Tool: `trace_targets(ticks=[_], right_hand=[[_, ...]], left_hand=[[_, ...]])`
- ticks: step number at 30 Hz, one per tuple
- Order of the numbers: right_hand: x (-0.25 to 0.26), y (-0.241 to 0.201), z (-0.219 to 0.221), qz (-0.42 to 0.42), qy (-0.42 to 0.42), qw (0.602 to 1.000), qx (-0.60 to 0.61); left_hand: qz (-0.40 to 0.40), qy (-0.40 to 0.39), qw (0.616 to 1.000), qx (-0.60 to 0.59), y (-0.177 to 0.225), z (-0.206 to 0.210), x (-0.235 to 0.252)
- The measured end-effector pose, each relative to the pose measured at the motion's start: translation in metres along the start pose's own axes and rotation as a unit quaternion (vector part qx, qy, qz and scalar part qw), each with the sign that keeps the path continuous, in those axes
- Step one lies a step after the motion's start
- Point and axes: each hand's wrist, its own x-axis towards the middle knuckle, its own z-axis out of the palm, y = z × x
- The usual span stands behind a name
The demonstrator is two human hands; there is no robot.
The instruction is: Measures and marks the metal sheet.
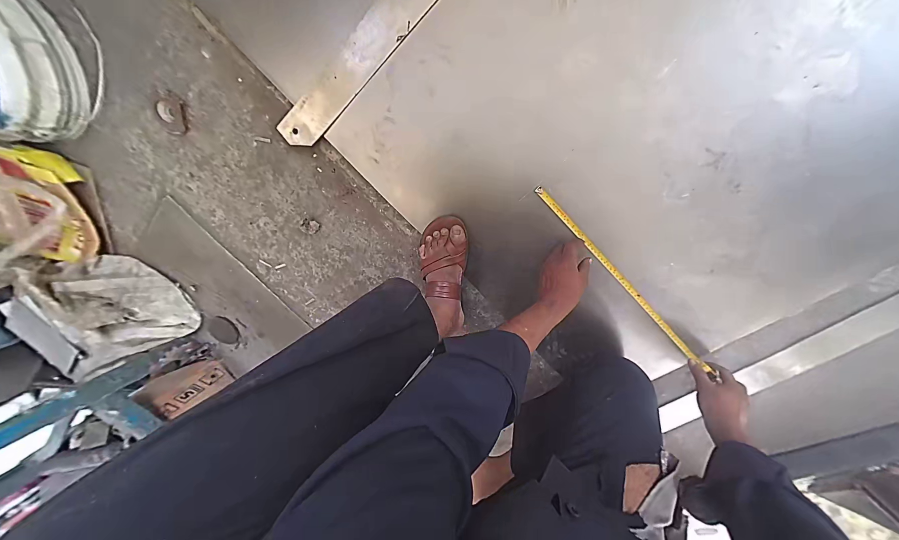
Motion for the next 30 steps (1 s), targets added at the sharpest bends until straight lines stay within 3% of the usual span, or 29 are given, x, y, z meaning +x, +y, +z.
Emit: trace_targets(ticks=[6,11,14,27,30], right_hand=[[-0.007,-0.007,0.009,0.009,0.043,0.999,-0.010],[-0.014,-0.009,0.019,0.017,0.082,0.996,-0.002],[-0.013,-0.012,0.020,0.016,0.098,0.995,-0.021],[-0.013,-0.011,0.021,0.006,0.095,0.994,-0.053],[-0.014,-0.011,0.022,0.005,0.096,0.994,-0.047]], left_hand=[[0.173,0.014,0.976,0.133,-0.023,0.019,-0.004],[0.239,-0.008,0.936,0.258,-0.027,0.015,-0.003],[0.284,0.020,0.917,0.280,-0.028,0.014,-0.001],[0.265,-0.029,0.913,0.308,-0.027,0.011,0.003],[0.275,-0.007,0.913,0.300,-0.032,0.013,0.003]])
